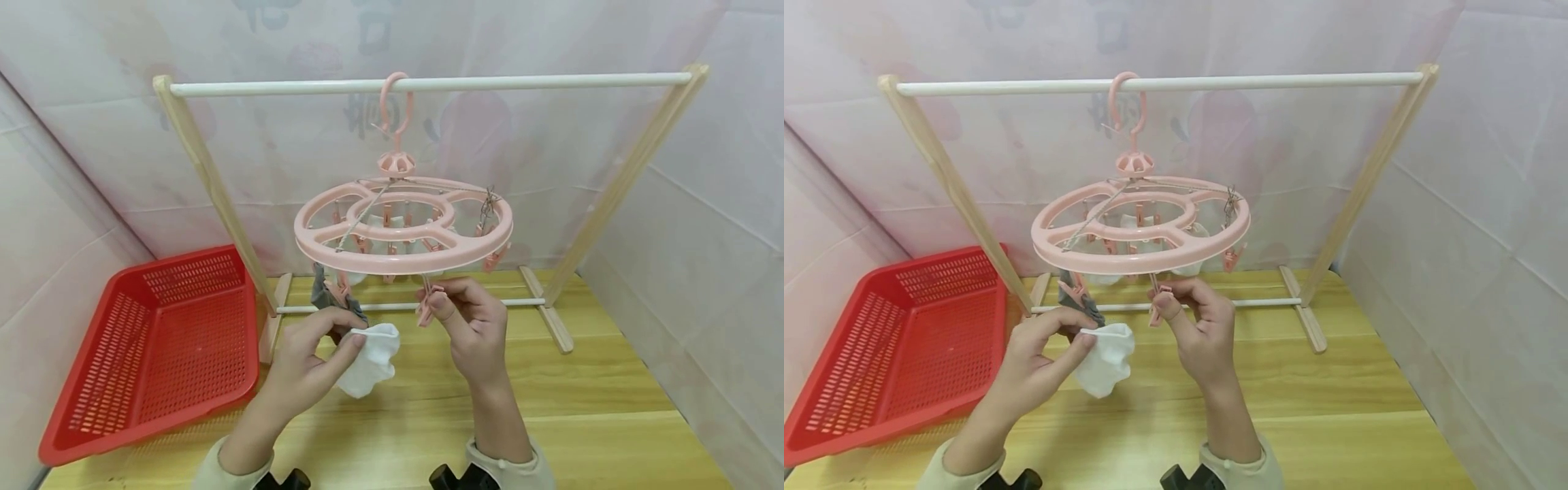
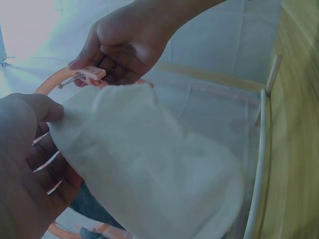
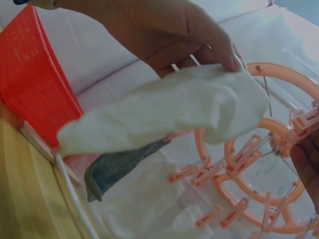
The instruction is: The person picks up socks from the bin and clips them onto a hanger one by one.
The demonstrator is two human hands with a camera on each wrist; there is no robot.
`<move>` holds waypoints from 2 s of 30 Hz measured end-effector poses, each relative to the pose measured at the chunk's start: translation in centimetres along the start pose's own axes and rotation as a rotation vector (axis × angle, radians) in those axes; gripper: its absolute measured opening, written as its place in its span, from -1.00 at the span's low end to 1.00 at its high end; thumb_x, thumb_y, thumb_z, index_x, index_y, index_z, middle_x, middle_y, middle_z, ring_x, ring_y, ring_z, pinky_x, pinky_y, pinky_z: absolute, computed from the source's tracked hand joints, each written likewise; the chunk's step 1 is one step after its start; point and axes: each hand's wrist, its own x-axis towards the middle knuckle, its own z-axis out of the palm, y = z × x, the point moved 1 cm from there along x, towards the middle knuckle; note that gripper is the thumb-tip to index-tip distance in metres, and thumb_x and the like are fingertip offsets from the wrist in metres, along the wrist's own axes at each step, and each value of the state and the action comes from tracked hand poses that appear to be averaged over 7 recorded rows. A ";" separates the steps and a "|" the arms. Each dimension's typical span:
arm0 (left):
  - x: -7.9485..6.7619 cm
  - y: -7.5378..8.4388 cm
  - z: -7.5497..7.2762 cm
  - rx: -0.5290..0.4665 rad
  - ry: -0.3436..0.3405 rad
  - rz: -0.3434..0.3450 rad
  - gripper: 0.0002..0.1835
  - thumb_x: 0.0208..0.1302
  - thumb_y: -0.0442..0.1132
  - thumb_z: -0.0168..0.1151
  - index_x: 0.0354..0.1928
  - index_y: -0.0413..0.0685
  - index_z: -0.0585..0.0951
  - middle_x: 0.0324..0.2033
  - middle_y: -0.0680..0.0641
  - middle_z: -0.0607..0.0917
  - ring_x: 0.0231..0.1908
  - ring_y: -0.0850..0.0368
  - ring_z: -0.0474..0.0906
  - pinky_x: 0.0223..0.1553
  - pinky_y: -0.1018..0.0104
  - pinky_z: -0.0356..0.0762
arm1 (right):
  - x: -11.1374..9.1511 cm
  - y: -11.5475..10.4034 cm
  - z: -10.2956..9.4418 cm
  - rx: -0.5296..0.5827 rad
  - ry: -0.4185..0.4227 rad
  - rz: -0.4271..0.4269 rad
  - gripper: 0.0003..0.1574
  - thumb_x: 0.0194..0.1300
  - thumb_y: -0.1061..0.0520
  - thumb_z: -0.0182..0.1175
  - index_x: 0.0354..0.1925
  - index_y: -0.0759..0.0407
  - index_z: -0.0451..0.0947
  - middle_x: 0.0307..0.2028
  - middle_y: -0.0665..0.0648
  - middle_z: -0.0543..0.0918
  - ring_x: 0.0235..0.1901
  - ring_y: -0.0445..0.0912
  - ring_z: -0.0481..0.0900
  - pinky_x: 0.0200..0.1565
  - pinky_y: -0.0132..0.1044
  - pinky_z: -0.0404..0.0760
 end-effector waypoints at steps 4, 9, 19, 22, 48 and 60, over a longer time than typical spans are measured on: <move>0.4 0.1 0.8 0.009 -0.039 -0.033 -0.81 0.25 -0.43 0.31 -0.15 -0.01 0.65 -0.37 0.09 0.66 -0.41 0.30 0.51 -0.42 0.44 0.52 | 0.0 0.1 0.0 0.013 0.010 0.004 -0.70 0.41 0.33 0.15 -0.28 0.68 0.45 -0.31 0.20 0.74 -0.46 -0.12 0.70 -0.37 -0.36 0.70; 1.1 0.3 1.6 -0.014 -0.087 -0.028 -0.85 0.32 -0.36 0.29 -0.13 0.04 0.65 -0.32 0.11 0.66 -0.40 0.32 0.48 -0.46 0.38 0.50 | 0.0 0.2 0.0 0.024 0.017 0.027 -0.71 0.42 0.33 0.13 -0.28 0.66 0.46 -0.35 0.15 0.74 -0.44 -0.12 0.72 -0.26 -0.29 0.73; 2.4 0.9 2.6 -0.074 -0.127 0.020 -0.83 0.30 -0.38 0.31 -0.12 0.01 0.66 -0.29 0.11 0.66 -0.36 0.32 0.48 -0.44 0.34 0.52 | -0.3 0.0 0.0 0.025 0.093 0.192 -0.82 0.45 0.35 0.07 -0.29 0.39 0.58 -0.37 0.11 0.75 -0.37 -0.09 0.77 -0.28 -0.30 0.73; 2.6 0.8 2.8 -0.043 -0.124 0.019 -0.84 0.31 -0.36 0.31 -0.12 0.02 0.66 -0.32 0.12 0.64 -0.39 0.32 0.47 -0.47 0.34 0.52 | -0.3 -0.1 0.1 0.014 0.111 0.225 -0.80 0.45 0.37 0.06 -0.31 0.28 0.60 -0.39 0.10 0.75 -0.38 -0.10 0.77 -0.31 -0.33 0.72; 3.2 1.7 4.3 0.066 0.084 -0.006 -0.90 0.27 -0.35 0.35 -0.19 -0.07 0.68 -0.34 0.05 0.73 -0.47 0.31 0.49 -0.47 0.48 0.53 | -0.1 0.0 -0.3 0.049 0.009 0.085 -0.70 0.33 0.26 0.28 -0.33 0.56 0.49 -0.33 0.12 0.75 -0.32 -0.09 0.77 -0.31 -0.34 0.71; 2.6 1.8 4.1 0.065 0.056 -0.013 -0.89 0.29 -0.32 0.33 -0.15 -0.04 0.67 -0.30 0.07 0.74 -0.42 0.32 0.54 -0.41 0.49 0.56 | -0.5 -0.4 -0.3 -0.029 -0.013 0.084 -0.67 0.34 0.24 0.29 -0.20 0.59 0.56 -0.32 0.12 0.74 -0.41 -0.18 0.69 -0.34 -0.40 0.67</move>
